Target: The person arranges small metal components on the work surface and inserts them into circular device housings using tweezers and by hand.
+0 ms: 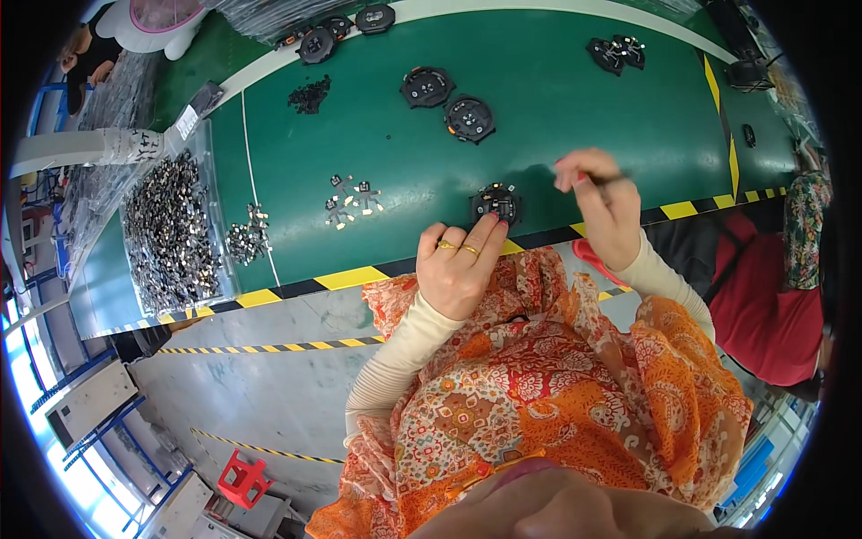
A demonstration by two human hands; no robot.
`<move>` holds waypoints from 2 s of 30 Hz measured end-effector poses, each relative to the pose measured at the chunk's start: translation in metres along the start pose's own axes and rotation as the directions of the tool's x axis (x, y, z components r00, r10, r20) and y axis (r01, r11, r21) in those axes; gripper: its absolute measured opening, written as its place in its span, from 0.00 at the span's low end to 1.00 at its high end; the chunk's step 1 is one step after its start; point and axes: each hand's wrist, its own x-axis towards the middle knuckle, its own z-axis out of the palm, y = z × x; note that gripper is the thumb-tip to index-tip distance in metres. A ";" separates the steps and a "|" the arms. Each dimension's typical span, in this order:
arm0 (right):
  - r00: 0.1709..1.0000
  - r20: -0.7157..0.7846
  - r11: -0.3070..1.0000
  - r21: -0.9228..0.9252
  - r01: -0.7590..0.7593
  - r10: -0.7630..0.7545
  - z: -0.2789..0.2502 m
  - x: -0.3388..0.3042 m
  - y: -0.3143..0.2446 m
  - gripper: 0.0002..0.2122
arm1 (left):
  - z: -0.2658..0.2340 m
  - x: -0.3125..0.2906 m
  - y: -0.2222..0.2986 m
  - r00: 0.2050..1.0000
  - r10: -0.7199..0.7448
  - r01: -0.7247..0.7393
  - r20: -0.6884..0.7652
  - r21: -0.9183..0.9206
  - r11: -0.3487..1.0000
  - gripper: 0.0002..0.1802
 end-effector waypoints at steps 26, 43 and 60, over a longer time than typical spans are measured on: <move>0.828 0.311 0.570 -0.610 0.551 -0.467 0.003 0.073 0.041 0.20 | -0.011 0.064 -0.035 0.997 -0.082 0.082 0.009 0.033 0.996 0.23; 0.761 0.183 0.642 -0.437 0.630 -0.622 0.005 0.100 -0.001 0.05 | -0.016 0.008 -0.005 0.937 -0.307 0.341 -0.168 0.240 0.909 0.21; 0.437 0.714 0.585 -0.046 0.809 -0.547 0.037 0.031 0.022 0.19 | -0.023 -0.023 0.004 0.903 -0.405 0.429 -0.144 0.236 0.872 0.18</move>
